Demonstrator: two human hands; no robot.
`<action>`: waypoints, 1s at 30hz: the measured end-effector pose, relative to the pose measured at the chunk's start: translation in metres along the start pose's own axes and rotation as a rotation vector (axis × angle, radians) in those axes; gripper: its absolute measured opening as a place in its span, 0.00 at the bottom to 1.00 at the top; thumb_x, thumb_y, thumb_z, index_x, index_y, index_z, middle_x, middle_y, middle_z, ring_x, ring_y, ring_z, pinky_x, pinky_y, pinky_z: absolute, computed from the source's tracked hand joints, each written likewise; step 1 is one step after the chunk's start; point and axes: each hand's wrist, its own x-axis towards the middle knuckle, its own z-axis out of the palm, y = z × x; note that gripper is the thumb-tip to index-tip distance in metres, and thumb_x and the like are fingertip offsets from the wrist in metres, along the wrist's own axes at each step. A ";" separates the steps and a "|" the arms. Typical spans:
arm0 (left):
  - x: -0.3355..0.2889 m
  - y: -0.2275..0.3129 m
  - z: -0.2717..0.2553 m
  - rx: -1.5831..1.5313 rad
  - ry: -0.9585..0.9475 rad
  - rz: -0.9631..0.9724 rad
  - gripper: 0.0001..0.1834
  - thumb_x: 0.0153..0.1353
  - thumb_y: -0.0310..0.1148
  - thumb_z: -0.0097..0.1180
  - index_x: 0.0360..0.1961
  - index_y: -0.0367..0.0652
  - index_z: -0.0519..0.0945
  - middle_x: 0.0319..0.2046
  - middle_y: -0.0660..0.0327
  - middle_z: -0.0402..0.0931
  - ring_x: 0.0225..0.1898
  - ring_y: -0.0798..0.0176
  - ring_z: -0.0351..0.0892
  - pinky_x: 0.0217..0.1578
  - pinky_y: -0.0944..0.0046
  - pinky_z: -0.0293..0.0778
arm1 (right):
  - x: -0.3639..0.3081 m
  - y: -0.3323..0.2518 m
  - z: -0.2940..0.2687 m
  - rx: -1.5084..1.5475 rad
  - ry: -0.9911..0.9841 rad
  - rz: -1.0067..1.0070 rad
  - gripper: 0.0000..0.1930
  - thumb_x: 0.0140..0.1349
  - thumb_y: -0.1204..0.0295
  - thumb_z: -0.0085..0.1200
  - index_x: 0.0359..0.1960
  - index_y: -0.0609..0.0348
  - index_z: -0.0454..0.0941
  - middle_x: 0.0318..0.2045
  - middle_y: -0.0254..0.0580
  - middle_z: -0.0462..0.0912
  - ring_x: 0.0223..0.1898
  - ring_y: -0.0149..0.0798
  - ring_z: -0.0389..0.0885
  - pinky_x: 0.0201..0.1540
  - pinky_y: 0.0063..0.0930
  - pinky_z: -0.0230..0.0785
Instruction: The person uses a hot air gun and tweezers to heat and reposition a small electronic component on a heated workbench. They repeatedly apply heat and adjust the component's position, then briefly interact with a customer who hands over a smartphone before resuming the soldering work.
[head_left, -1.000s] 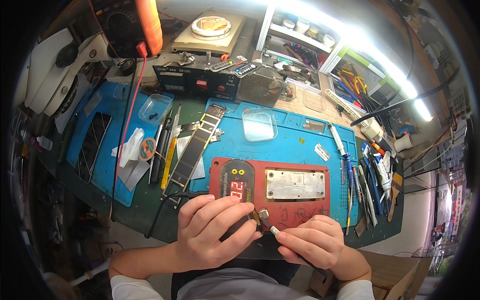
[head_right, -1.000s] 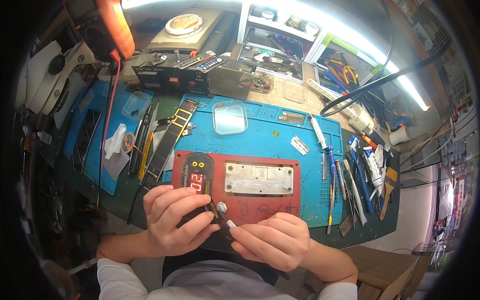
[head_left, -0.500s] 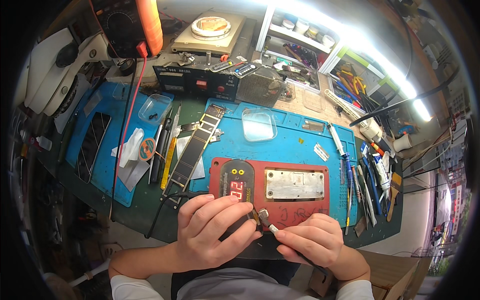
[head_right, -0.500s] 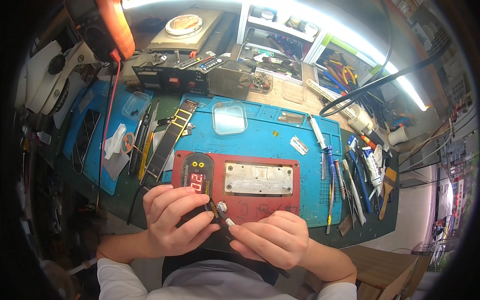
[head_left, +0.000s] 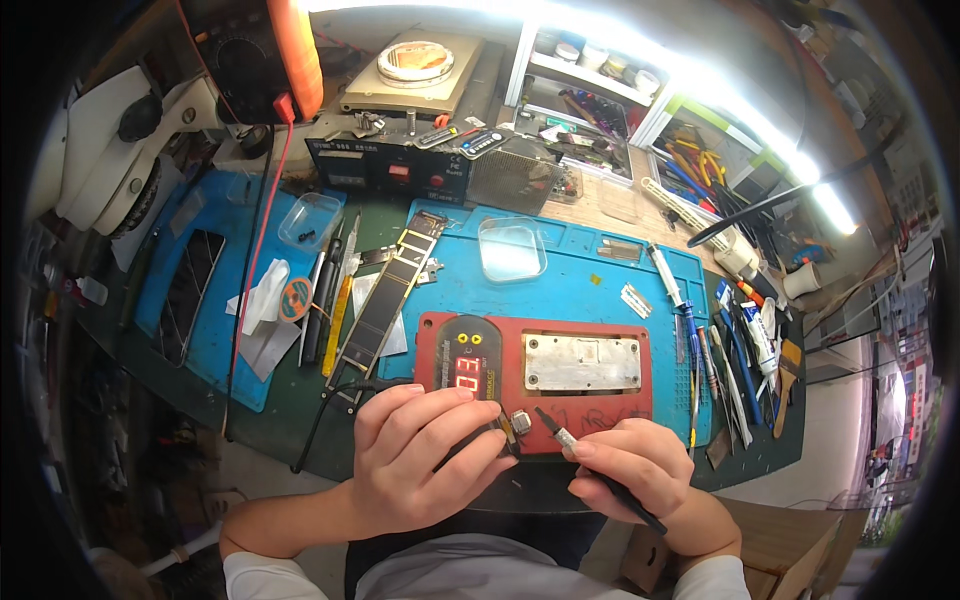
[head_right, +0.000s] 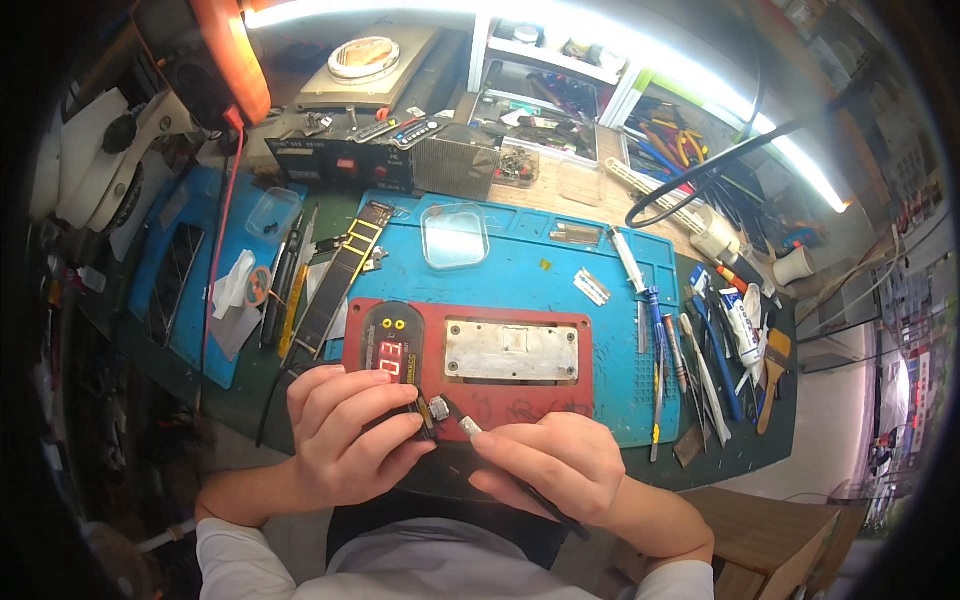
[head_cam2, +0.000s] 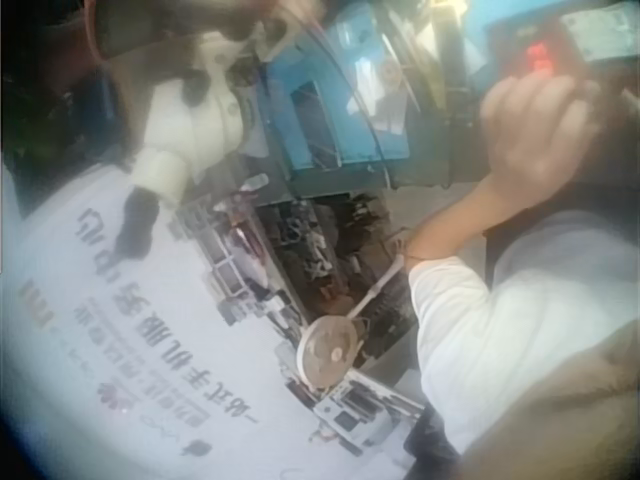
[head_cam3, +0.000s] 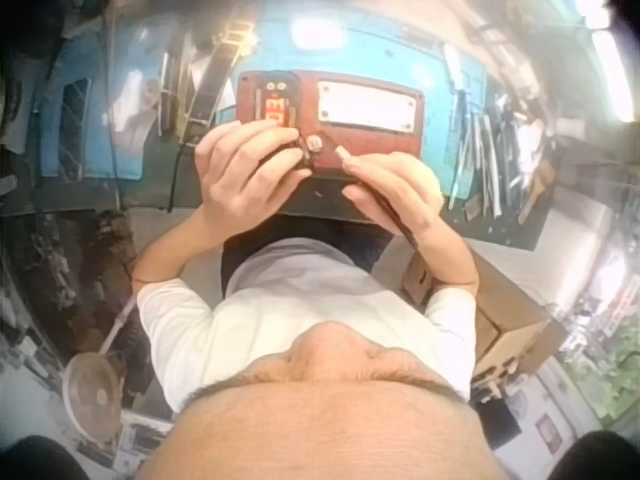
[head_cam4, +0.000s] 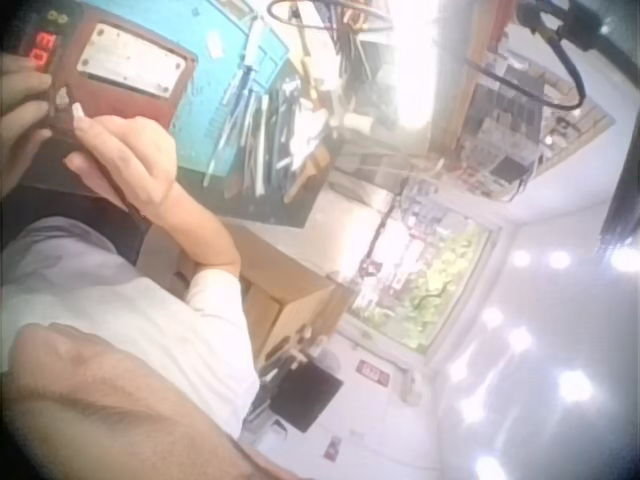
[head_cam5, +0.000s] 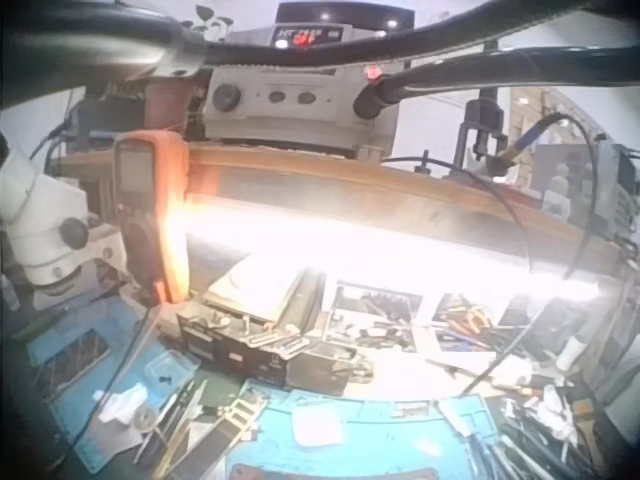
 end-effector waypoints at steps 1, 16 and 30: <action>0.000 0.001 -0.001 0.008 0.001 -0.002 0.12 0.59 0.42 0.71 0.41 0.51 0.84 0.48 0.65 0.84 0.52 0.59 0.81 0.57 0.53 0.68 | -0.001 0.000 -0.001 0.016 0.019 0.008 0.24 0.55 0.73 0.76 0.53 0.63 0.83 0.37 0.43 0.89 0.25 0.35 0.81 0.23 0.26 0.69; 0.000 0.002 -0.001 0.043 0.047 0.057 0.16 0.55 0.33 0.72 0.46 0.51 0.84 0.50 0.66 0.83 0.52 0.61 0.81 0.58 0.53 0.67 | -0.038 0.017 -0.073 -0.772 0.047 0.351 0.13 0.58 0.83 0.61 0.46 0.63 0.85 0.42 0.45 0.85 0.42 0.48 0.84 0.44 0.37 0.78; 0.010 0.005 -0.003 0.108 0.088 0.090 0.06 0.63 0.31 0.65 0.40 0.45 0.84 0.44 0.61 0.86 0.48 0.56 0.85 0.57 0.51 0.70 | -0.068 0.017 -0.093 -0.919 -0.091 0.482 0.13 0.57 0.83 0.58 0.44 0.64 0.86 0.42 0.42 0.83 0.43 0.44 0.81 0.46 0.35 0.76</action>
